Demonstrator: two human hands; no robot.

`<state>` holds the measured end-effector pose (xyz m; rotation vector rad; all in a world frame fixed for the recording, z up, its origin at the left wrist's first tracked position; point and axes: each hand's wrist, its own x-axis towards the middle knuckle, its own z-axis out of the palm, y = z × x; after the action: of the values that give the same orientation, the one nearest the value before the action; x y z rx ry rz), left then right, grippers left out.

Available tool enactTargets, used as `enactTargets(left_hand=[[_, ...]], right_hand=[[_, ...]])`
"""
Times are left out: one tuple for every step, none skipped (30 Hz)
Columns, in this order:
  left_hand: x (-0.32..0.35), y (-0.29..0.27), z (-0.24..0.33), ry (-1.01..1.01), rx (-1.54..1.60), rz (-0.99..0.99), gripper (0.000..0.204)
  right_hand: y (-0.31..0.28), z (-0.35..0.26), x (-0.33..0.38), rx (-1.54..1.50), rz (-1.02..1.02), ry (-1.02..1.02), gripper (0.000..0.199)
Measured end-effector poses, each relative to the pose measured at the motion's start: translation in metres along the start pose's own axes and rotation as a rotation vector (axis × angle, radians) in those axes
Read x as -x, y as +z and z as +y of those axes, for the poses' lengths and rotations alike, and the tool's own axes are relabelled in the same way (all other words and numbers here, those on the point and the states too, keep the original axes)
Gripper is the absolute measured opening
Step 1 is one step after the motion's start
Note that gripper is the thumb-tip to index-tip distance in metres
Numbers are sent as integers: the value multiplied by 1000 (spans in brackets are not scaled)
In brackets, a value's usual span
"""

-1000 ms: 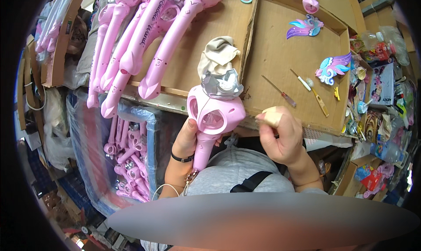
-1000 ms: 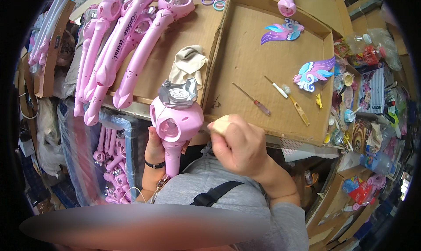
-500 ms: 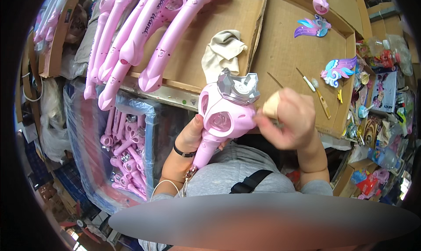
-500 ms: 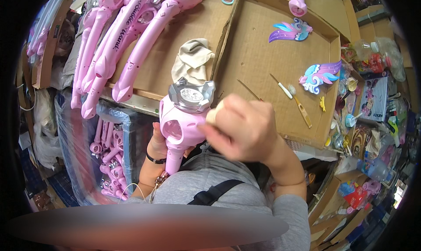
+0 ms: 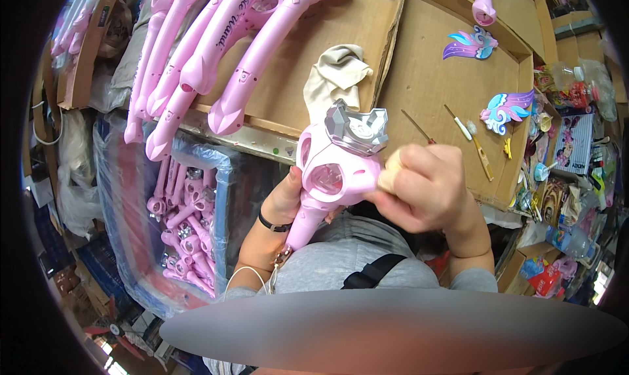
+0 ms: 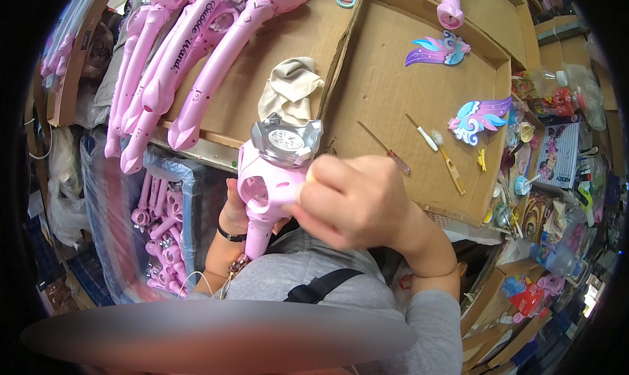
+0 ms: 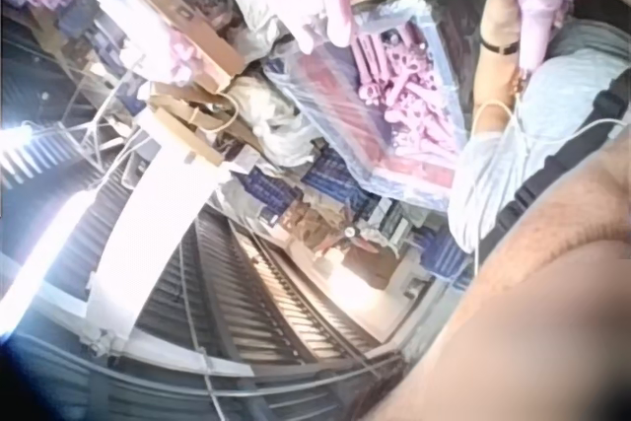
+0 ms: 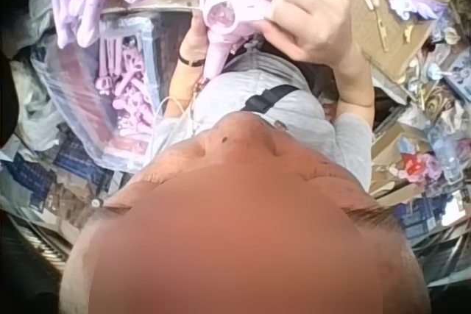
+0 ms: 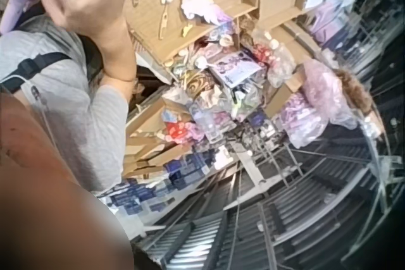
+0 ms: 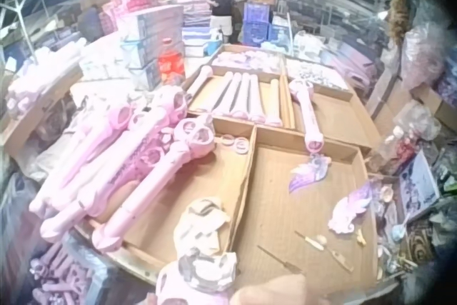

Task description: The person assembles pink bubble wands by attaching a silver crown and a colorful wing sticker to each wand. They use a small tool to press the crown into place and smooth the sticker, then place the finished wands into a cardboard tray.

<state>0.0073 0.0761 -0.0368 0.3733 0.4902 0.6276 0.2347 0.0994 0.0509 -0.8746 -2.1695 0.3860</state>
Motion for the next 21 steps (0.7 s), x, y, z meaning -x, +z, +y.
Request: enactTargets(left_hand=[[0, 0, 0, -3, 10, -9, 94], [-1, 0, -1, -7, 21, -19, 95], [-1, 1, -2, -17, -116, 75, 112], [-2, 1, -2, 0, -140, 95, 112], [-3, 2, -3, 12, -138, 104, 113], [-3, 2, -3, -2, -149, 104, 113], [-3, 3, -2, 12, -79, 76, 108], [-2, 3, -2, 1, -22, 38, 103], [-2, 3, -1, 1, 61, 12, 98], [-1, 5, -2, 19, 30, 15, 98], [1, 6, -3, 44, 26, 32, 99], [2, 6, -4, 59, 11, 16, 100], [3, 6, -3, 24, 3, 51, 100], [2, 5, -3, 12, -45, 57, 100], [2, 3, -2, -12, -92, 52, 100], [2, 1, -1, -28, -134, 53, 100], [2, -1, -1, -41, -116, 22, 99], [2, -3, 0, -47, -92, 2, 98], [2, -4, -1, -54, -67, -17, 97], [2, -5, -1, -47, -64, -12, 98], [3, -5, -1, -41, -63, -9, 98]], right_hand=[[0, 0, 0, 9, 16, 88, 20], [0, 0, -1, 16, 12, 187, 20], [0, 1, -2, 71, 51, 162, 21], [0, 1, -2, 43, 23, 91, 21], [0, 1, -3, 16, 6, 81, 20], [1, 2, -3, -24, -13, 2, 20], [0, 3, -4, 50, -35, 32, 21], [1, 4, -5, 59, 8, 101, 22], [2, 5, -5, 62, 27, 87, 22], [2, 5, -4, 76, 26, 173, 22], [3, 5, -4, 38, 19, 84, 22], [3, 5, -3, -1, 37, 19, 23], [4, 3, -2, -32, 13, 5, 24], [4, 3, 0, 14, 41, 80, 24], [4, 4, 0, 52, 46, 108, 25], [4, 4, 1, 95, 46, 189, 25], [2, 3, 3, 121, 75, 177, 25], [3, 2, 3, 93, 45, 109, 25], [2, 2, 4, 61, 34, 86, 25], [1, 1, 4, 15, 14, 4, 25], [1, 1, 4, 43, -13, 78, 25]])
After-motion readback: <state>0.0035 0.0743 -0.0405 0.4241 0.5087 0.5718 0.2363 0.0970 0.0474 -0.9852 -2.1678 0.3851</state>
